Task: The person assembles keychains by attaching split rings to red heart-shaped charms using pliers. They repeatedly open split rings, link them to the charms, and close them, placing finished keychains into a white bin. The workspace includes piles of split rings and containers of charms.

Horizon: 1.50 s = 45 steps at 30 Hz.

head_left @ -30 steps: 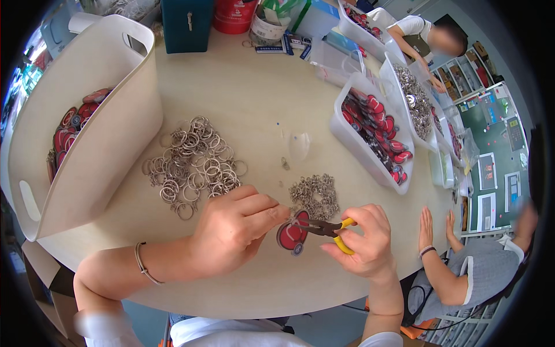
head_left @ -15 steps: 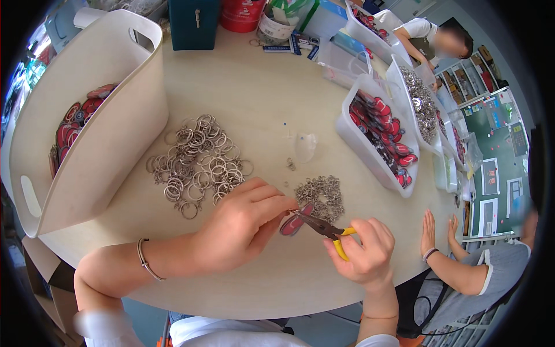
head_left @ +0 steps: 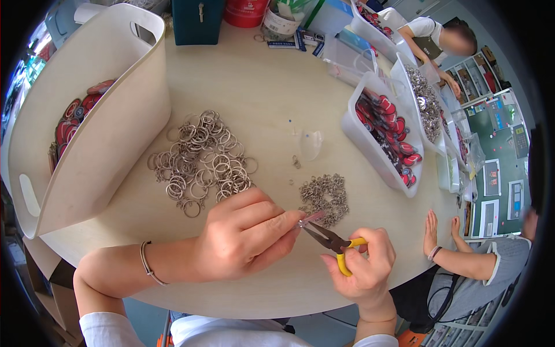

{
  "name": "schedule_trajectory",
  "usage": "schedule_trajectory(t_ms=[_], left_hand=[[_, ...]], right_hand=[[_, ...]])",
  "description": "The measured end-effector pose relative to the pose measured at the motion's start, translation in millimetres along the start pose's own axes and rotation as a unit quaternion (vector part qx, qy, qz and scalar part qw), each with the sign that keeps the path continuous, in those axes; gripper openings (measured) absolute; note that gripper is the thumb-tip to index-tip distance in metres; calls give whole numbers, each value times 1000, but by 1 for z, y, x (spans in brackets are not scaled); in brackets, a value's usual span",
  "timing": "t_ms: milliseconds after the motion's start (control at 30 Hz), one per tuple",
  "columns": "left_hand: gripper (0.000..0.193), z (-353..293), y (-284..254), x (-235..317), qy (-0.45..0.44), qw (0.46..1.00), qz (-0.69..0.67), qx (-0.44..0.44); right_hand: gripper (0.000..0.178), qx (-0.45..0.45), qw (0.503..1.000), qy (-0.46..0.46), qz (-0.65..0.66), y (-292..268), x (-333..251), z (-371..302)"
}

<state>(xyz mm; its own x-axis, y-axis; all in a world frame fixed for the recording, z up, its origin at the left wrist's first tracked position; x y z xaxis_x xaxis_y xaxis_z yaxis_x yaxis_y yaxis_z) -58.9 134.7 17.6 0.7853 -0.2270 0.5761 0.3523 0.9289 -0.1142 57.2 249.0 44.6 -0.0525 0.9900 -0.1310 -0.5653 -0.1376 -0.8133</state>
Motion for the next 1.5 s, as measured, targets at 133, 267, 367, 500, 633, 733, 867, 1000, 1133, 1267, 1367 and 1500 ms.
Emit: schedule_trajectory(t_ms=[133, 267, 367, 500, 633, 733, 867, 1000, 1133, 1267, 1367, 1500], left_hand=[[36, -1, 0, 1, 12, 1000, 12, -2], [39, -1, 0, 3, 28, 999, 19, -1], [40, -3, 0, 4, 29, 999, 18, -2], [40, -3, 0, 4, 26, 1000, 9, -10], [40, -3, -1, 5, 17, 1000, 0, -18], [40, -2, 0, 4, -1, 1000, -24, -16], [40, 0, -1, 5, -16, 999, -28, -20], [39, 1, 0, 5, -10, 999, -31, -19], [37, 4, 1, 4, -31, 998, -33, -38], [37, 4, 1, 4, -21, 999, -24, -22], [36, 4, 1, 4, -22, 999, -24, -23], [36, 3, 2, 4, -27, 999, -25, -23]], right_hand=[[29, -4, 1000, 8, 9, 3, -2, 0], [28, -4, 1000, 23, 18, 4, -2, 1], [28, -1, 999, 26, 32, 6, -3, 1], [28, -5, 997, 41, 60, 8, -1, -1], [29, -14, 996, 41, 74, 9, -2, 0], [31, -8, 997, 32, 72, 7, -4, 1], [33, 2, 998, 18, 68, 7, -4, -3], [33, 8, 999, -13, 34, 8, -6, -7], [30, -22, 999, -34, -2, 13, -4, -13], [29, -6, 1000, -7, 18, 13, -3, -3], [29, -6, 1000, -4, 9, 11, -3, -1], [27, -5, 1000, -6, 1, 11, -2, -3]])
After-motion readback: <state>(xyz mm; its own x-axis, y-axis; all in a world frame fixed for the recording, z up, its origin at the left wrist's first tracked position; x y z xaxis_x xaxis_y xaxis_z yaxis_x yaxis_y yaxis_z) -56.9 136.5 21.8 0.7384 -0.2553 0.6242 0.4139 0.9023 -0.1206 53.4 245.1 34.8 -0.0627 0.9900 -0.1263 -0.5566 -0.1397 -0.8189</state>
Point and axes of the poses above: each hand's wrist, its own z-axis towards the middle knuckle, its own y-axis out of the palm, x = y × z, the point moved 8 cm from there along z, towards the middle knuckle, and after that the axes turned 15 degrees about x, right-handed, at the moved point
